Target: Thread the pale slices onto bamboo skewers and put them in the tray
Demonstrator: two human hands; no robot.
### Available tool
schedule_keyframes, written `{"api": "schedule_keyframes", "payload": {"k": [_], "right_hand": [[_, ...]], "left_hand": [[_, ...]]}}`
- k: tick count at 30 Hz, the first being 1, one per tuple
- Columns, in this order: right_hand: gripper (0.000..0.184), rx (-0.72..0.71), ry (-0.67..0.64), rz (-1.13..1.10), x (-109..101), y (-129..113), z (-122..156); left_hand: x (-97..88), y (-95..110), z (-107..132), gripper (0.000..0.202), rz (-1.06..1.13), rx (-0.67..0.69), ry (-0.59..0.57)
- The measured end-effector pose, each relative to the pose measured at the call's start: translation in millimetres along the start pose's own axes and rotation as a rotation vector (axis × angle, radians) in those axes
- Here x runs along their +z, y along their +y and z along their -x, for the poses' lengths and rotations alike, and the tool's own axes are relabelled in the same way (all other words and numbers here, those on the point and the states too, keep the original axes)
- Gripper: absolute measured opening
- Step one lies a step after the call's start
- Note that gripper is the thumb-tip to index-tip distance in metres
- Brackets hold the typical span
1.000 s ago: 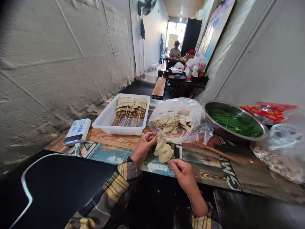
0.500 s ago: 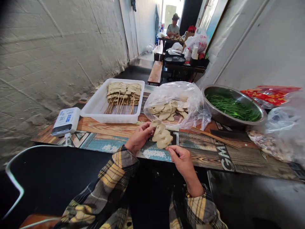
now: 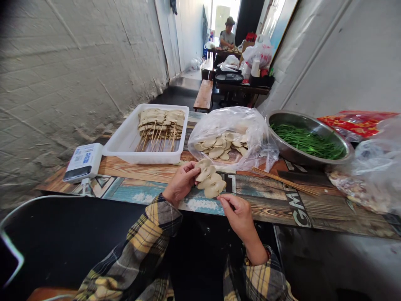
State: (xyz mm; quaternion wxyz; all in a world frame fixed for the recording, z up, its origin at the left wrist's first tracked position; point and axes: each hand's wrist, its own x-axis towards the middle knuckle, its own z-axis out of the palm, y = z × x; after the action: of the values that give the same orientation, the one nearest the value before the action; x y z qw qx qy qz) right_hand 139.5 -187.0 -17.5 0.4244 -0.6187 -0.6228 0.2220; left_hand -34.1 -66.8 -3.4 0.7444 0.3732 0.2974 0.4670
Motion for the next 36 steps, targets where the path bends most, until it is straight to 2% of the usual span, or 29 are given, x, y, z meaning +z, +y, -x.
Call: {"api": "schedule_keyframes", "payload": {"k": [11,17,28,36], "right_hand": [[0.029,-0.024,0.021,0.027,6.0,0.7,0.0],[0.028,-0.035,0.042,0.031,6.5,-0.9,0.7],[0.023,-0.098,0.063,0.050,8.9,2.9,2.6],[0.025,-0.096,0.104,0.069,12.3,3.3,4.0]], "left_hand": [[-0.3,2.1,-0.5,0.031,0.039,-0.054,-0.017],[0.5,-0.6,-1.4,0.028,0.053,-0.013,0.005],[-1.3,-0.4,-2.3,0.032,0.118,-0.029,0.038],[3.0,-0.1,-1.3,0.029,0.153,-0.015,0.008]]}}
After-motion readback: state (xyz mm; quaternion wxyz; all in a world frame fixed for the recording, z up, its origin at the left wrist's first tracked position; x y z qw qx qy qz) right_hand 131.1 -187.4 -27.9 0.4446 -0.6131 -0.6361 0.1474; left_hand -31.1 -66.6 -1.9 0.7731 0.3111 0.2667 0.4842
